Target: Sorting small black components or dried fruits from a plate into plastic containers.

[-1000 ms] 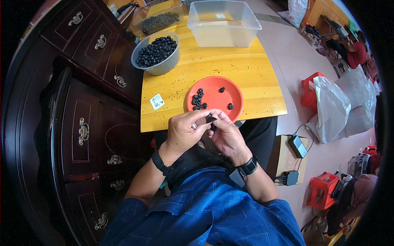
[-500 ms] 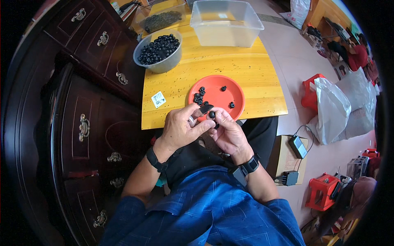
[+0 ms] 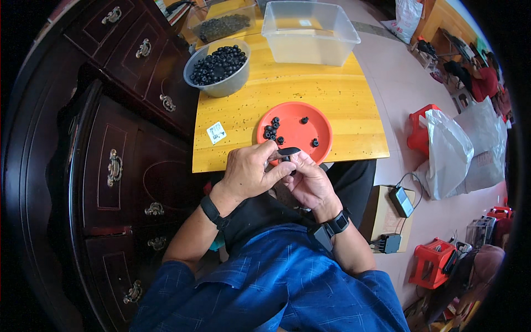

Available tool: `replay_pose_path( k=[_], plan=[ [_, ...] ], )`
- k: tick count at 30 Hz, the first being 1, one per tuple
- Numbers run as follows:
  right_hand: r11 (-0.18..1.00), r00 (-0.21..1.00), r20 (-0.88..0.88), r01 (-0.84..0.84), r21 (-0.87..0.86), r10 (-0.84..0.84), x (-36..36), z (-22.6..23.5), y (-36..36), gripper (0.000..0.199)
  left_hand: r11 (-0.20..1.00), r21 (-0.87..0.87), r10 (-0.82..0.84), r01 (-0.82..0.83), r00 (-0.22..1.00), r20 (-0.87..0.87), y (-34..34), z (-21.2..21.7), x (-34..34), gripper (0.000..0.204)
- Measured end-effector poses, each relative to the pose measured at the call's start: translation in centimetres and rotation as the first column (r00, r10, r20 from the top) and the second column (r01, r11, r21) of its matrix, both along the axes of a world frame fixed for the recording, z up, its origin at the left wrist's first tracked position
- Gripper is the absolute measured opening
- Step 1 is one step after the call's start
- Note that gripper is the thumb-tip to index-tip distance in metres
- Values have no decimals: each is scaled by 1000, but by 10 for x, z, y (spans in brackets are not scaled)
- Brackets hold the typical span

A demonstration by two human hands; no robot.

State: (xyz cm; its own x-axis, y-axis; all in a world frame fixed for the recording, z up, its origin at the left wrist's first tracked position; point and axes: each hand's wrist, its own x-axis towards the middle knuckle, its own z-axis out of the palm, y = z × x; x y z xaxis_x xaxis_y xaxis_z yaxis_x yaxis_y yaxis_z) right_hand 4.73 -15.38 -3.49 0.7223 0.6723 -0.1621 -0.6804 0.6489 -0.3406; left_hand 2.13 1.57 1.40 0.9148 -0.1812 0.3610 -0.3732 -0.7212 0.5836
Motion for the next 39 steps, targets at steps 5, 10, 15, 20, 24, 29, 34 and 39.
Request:
replay_pose_path(
  k=[5, 10, 15, 20, 24, 29, 34, 39],
  plan=[
    [1000, 1000, 24, 6, -26, -6, -1, -4, -1, 14, 999, 54, 1, -1, 1000, -8, 1, -4, -1, 37],
    [999, 998, 56, 29, -24, -28, 1, -8, 0, 14, 1000, -12, 17, -18, 1000, -10, -3, -8, 0, 41],
    [999, 999, 0, 35, -12, -35, 3, -15, -1, 19, 995, 100, 6, -1, 999, -44, -2, -8, -2, 32],
    [1000, 1000, 4, 27, 6, -27, 3, -13, 1, 18, 995, -91, 38, -43, 998, -51, -7, 3, -4, 27],
    [1000, 1000, 1, -17, 25, 17, 4, -13, 2, 16, 972, -236, -25, 6, 997, -79, -2, -1, 3, 25],
    [999, 987, -158, -33, 43, 40, 2, -16, 1, 22, 992, 94, 93, -81, 986, -138, 33, 28, 45, 21],
    [1000, 979, -203, 4, 20, 0, 3, -2, -3, 31, 886, 62, 437, -460, 871, 226, 79, 51, 95, 45],
    [997, 985, -172, 30, 77, -16, 12, -11, -4, 35, 993, -92, 48, -69, 976, -211, 25, 18, 41, 43]
  ],
)
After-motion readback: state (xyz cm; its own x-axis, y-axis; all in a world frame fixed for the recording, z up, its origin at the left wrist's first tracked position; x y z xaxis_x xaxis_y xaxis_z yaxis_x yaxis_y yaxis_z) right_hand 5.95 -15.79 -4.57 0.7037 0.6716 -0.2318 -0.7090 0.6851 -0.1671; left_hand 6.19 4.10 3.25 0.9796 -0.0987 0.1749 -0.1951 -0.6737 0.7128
